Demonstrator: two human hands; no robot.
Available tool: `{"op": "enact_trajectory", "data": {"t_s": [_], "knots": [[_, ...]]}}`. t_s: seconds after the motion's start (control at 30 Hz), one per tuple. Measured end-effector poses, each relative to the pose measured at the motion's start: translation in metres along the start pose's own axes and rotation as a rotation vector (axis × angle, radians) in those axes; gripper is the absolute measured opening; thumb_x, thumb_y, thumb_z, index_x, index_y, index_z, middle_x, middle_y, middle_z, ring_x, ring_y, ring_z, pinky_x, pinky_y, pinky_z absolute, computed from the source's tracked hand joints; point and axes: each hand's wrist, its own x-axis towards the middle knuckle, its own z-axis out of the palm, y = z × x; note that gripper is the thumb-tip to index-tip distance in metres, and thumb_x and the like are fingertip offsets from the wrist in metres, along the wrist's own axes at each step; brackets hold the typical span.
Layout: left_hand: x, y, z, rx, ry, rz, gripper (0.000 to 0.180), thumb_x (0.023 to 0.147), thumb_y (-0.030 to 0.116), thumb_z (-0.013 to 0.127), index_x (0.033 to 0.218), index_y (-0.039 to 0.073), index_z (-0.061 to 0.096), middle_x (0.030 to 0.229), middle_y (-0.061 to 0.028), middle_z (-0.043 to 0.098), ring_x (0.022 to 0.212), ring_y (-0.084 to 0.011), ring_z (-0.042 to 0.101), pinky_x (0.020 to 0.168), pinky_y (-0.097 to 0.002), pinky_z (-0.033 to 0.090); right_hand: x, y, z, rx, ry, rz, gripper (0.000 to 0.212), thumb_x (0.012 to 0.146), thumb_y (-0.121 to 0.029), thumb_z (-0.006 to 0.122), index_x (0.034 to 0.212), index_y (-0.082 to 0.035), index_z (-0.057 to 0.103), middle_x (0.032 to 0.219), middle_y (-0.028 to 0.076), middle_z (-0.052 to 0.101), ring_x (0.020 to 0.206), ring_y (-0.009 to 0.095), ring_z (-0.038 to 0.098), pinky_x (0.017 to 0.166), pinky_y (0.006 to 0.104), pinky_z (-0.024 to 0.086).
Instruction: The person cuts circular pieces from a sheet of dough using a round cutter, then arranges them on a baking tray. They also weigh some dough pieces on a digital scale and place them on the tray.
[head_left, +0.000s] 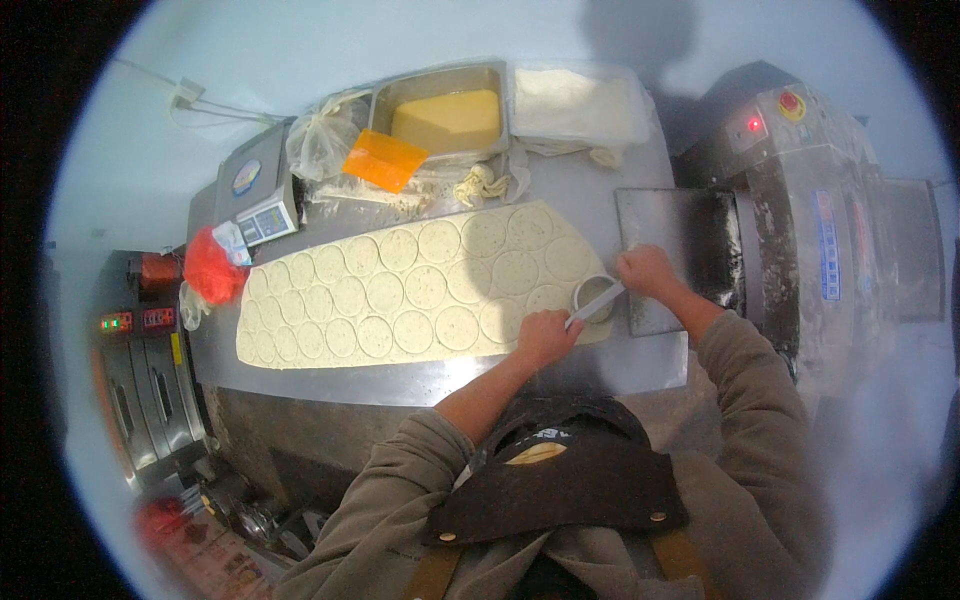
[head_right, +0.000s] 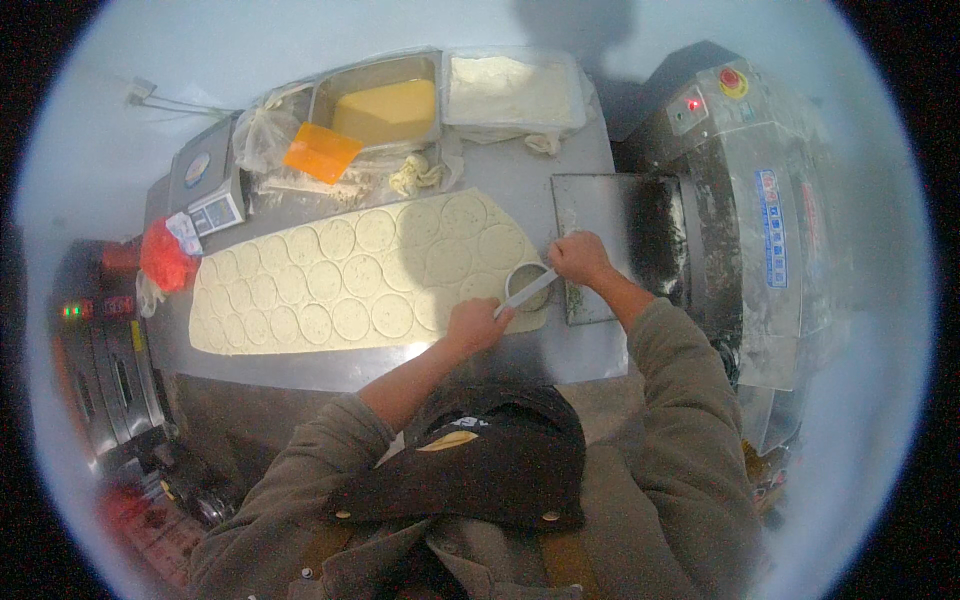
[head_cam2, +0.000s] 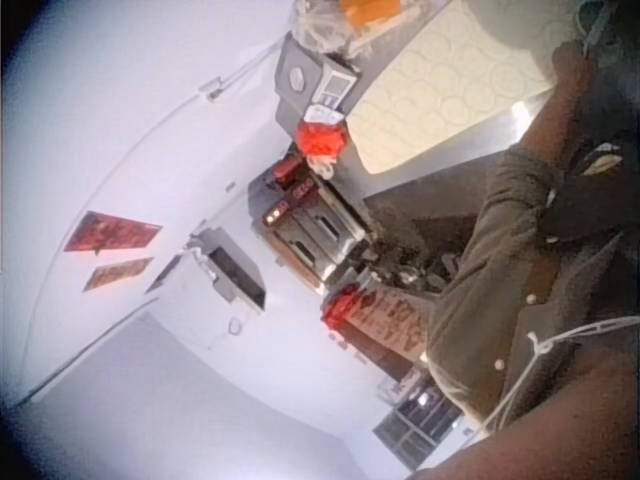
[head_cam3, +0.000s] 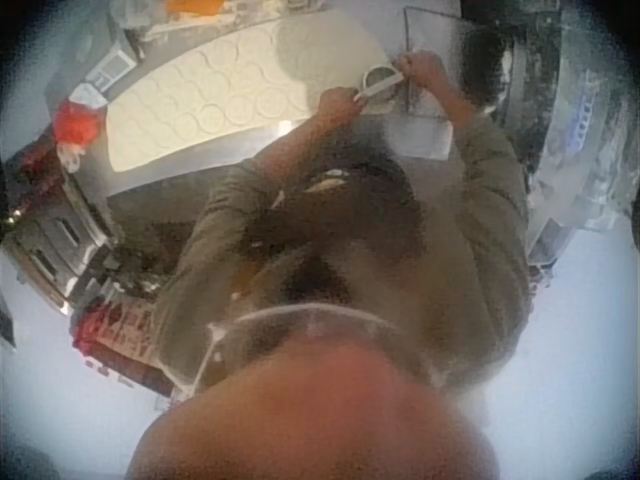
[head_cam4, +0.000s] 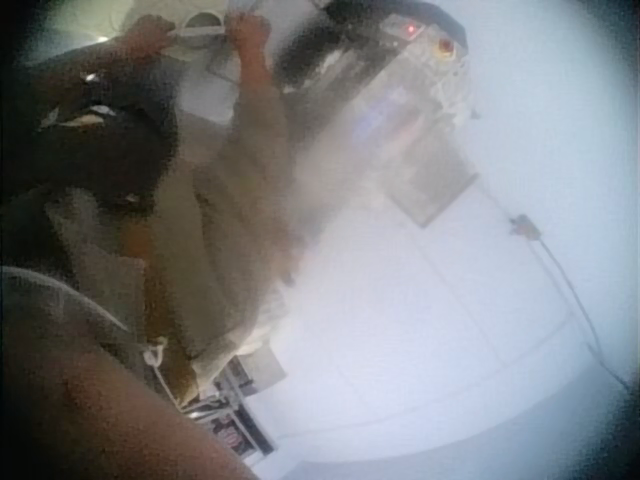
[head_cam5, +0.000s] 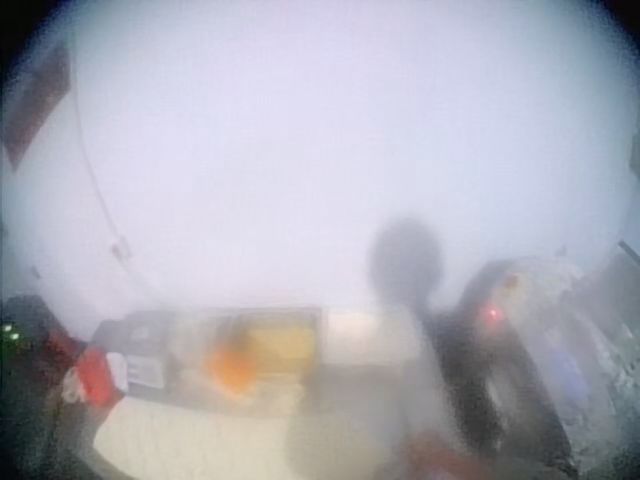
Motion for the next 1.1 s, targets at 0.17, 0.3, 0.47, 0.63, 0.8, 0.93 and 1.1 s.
{"op": "enact_trajectory", "data": {"t_s": [0.17, 0.3, 0.47, 0.63, 0.8, 0.93, 1.1], "knots": [[0.001, 0.001, -0.002, -0.014, 0.006, 0.011, 0.053, 0.098, 0.052, 0.055, 0.086, 0.004, 0.073, 0.079, -0.0218, 0.071, 0.078, -0.0436, 0.070, 0.072, -0.0557, 0.054, -0.001, 0.001, 0.000, 0.018, 0.007, -0.009, 0.037, 0.090, -0.032, 0.051, 0.073, -0.006, 0.071, 0.078, 0.021, 0.070, 0.076, 0.045, 0.066, 0.073, 0.0583, 0.051], [0.001, 0.001, 0.001, -0.010, 0.021, 0.013, 0.048, 0.095, 0.048, 0.058, 0.081, 0.005, 0.074, 0.075, -0.0208, 0.071, 0.072, -0.0422, 0.070, 0.069, -0.0549, 0.055, 0.001, 0.004, 0.004, -0.030, -0.096, 0.030, 0.036, 0.091, -0.032, 0.051, 0.078, -0.006, 0.071, 0.082, 0.021, 0.071, 0.080, 0.045, 0.067, 0.075, 0.0577, 0.051], [-0.001, 0.002, 0.003, -0.040, 0.098, 0.053, 0.045, 0.093, 0.046, 0.061, 0.082, 0.005, 0.072, 0.073, -0.0196, 0.070, 0.070, -0.0419, 0.070, 0.067, -0.0548, 0.054, 0.001, 0.003, 0.004, 0.010, -0.074, 0.020, 0.034, 0.092, -0.031, 0.051, 0.079, -0.007, 0.071, 0.082, 0.019, 0.071, 0.080, 0.044, 0.066, 0.076, 0.0570, 0.051], [-0.001, 0.002, 0.005, -0.042, 0.106, 0.038, 0.042, 0.092, 0.045, 0.063, 0.083, 0.005, 0.071, 0.070, -0.0194, 0.069, 0.069, -0.0409, 0.070, 0.065, -0.0540, 0.055, 0.001, 0.000, 0.000, -0.019, -0.060, 0.016, 0.035, 0.092, -0.031, 0.051, 0.077, -0.008, 0.071, 0.079, 0.019, 0.070, 0.079, 0.043, 0.066, 0.075, 0.0567, 0.051], [0.001, -0.001, 0.008, -0.036, 0.074, 0.006, 0.043, 0.093, 0.046, 0.062, 0.082, 0.005, 0.071, 0.070, -0.0199, 0.069, 0.068, -0.0412, 0.070, 0.066, -0.0546, 0.055, 0.003, -0.001, 0.002, -0.079, -0.059, 0.004, 0.035, 0.092, -0.032, 0.052, 0.075, -0.008, 0.071, 0.078, 0.019, 0.070, 0.078, 0.043, 0.066, 0.074, 0.0561, 0.051], [0.004, -0.002, 0.008, -0.025, 0.013, 0.009, 0.052, 0.098, 0.053, 0.055, 0.087, 0.005, 0.072, 0.077, -0.0220, 0.071, 0.074, -0.0438, 0.070, 0.071, -0.0557, 0.054, 0.000, -0.004, 0.000, -0.056, 0.023, -0.036, 0.034, 0.089, -0.032, 0.054, 0.071, -0.008, 0.070, 0.074, 0.018, 0.069, 0.073, 0.044, 0.065, 0.071, 0.0571, 0.050], [0.010, -0.001, 0.004, 0.017, -0.136, -0.038, 0.053, 0.099, 0.052, 0.053, 0.090, 0.003, 0.071, 0.080, -0.0237, 0.071, 0.078, -0.0442, 0.070, 0.074, -0.0548, 0.054, -0.001, -0.003, -0.002, -0.051, 0.050, -0.071, 0.033, 0.084, -0.030, 0.056, 0.065, -0.006, 0.068, 0.069, 0.018, 0.068, 0.067, 0.043, 0.063, 0.067, 0.0573, 0.047]]}}
